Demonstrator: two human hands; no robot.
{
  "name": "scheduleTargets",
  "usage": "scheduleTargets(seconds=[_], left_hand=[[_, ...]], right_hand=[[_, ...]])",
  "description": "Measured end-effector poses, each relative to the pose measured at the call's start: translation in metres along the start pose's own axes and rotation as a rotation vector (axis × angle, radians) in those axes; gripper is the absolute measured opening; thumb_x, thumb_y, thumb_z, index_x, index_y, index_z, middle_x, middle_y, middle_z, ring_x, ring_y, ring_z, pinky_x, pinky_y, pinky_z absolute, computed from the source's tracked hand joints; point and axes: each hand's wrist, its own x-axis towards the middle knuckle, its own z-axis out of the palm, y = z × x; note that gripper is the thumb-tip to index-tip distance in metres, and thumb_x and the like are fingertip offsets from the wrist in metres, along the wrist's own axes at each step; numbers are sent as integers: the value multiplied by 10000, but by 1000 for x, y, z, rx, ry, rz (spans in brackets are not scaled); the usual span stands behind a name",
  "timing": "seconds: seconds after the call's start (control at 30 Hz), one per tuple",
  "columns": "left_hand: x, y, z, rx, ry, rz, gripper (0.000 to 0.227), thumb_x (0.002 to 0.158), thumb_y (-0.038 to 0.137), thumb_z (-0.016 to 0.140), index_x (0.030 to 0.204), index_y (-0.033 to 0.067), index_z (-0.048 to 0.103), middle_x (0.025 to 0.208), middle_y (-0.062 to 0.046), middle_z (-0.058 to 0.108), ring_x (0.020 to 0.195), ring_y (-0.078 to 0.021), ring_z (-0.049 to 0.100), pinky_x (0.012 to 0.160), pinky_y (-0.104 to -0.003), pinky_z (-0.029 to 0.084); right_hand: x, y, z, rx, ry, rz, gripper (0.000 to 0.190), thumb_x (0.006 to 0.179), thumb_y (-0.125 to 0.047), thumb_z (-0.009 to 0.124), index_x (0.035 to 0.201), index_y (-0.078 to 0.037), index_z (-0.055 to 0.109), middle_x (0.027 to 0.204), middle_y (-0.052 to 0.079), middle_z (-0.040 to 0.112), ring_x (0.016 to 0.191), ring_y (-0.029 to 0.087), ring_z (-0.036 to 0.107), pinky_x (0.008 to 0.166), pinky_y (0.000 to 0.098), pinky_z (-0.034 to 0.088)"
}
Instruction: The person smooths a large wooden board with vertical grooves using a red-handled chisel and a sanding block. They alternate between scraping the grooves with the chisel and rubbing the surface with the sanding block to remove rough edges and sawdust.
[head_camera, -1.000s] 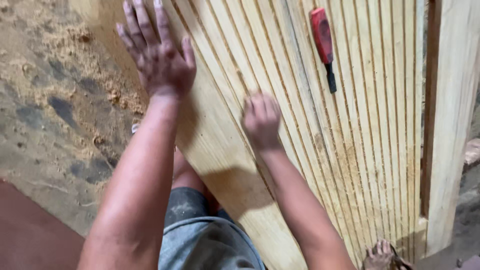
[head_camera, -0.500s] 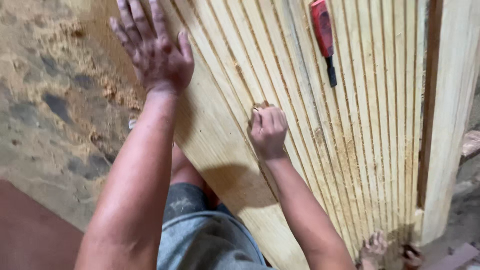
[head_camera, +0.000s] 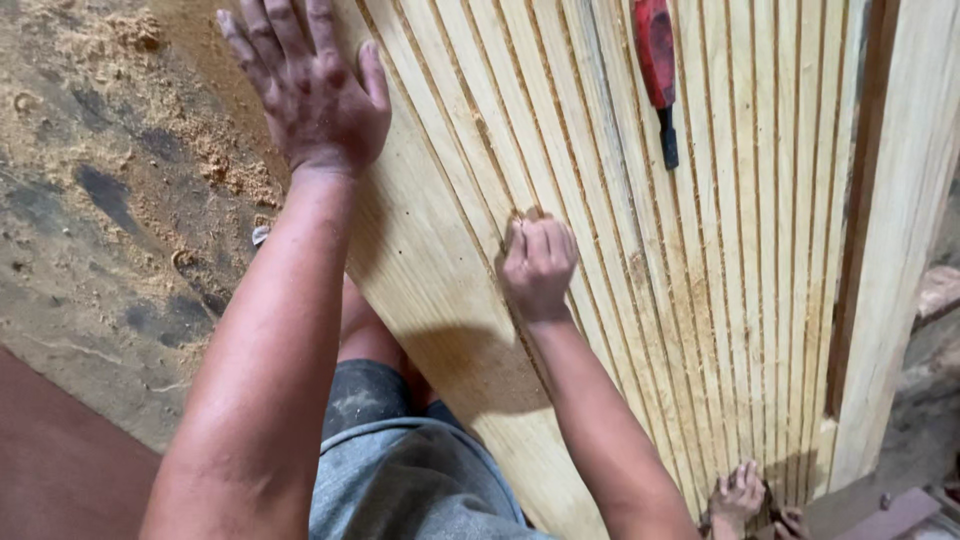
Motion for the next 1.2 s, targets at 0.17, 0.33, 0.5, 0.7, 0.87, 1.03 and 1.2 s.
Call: scheduleTargets(seconds=[0.17,0.33,0.5,0.7,0.87,1.03,1.2], left_hand=[[5,6,-11,16,-122,-55,699,1161,473,463,1682,54,257,1707,-279,146,1586,-458,86,1285,-615,6],[12,12,-22,27,-210,-99,725,1146,466,434,1706,79,186,1736,-254,79,1619,-429,52,1307,-603,-5],[9,11,-24,30,-219,-124,715,1153,500,415,1702,102,188,1729,-252,79,1604,-442,47,1306,-603,1],[7,8,-18,28,-159,-88,713,1148,478,442,1696,71,234,1721,-275,108,1592,-449,54,1294,-612,2],[3,7,-13,6,-108,-68,714,1122,454,470,1679,47,286,1707,-278,142,1591,-438,82,1281,-624,10],[7,8,-15,34,-80,-30,700,1146,452,468,1677,26,306,1706,-293,150,1590,-448,101,1286,-617,22],[9,14,-23,63,-163,-93,713,1139,462,439,1704,85,223,1735,-237,102,1623,-403,74,1322,-593,17]], right_hand=[[39,-1,39,26,0,12,130,970,-21,680,850,-41,635,851,134,648,800,286,633,735,437,513],[-2,-2,-10,27,14,12,94,960,-6,662,874,-16,626,871,162,629,809,315,629,762,441,519],[6,-5,0,-10,47,-21,47,950,4,645,911,-19,635,913,157,641,862,317,631,785,447,513],[30,-9,16,17,20,22,66,981,-53,679,932,-21,648,889,153,631,836,319,608,768,452,492],[-19,-6,-18,-43,20,26,128,998,-28,662,880,-33,610,864,153,623,780,273,581,726,420,478],[28,3,45,-36,52,-5,83,992,-79,634,923,-39,659,843,140,614,791,299,581,750,429,463],[-8,5,8,17,72,-18,79,996,-53,624,962,-3,675,940,169,671,888,299,622,811,423,488]])
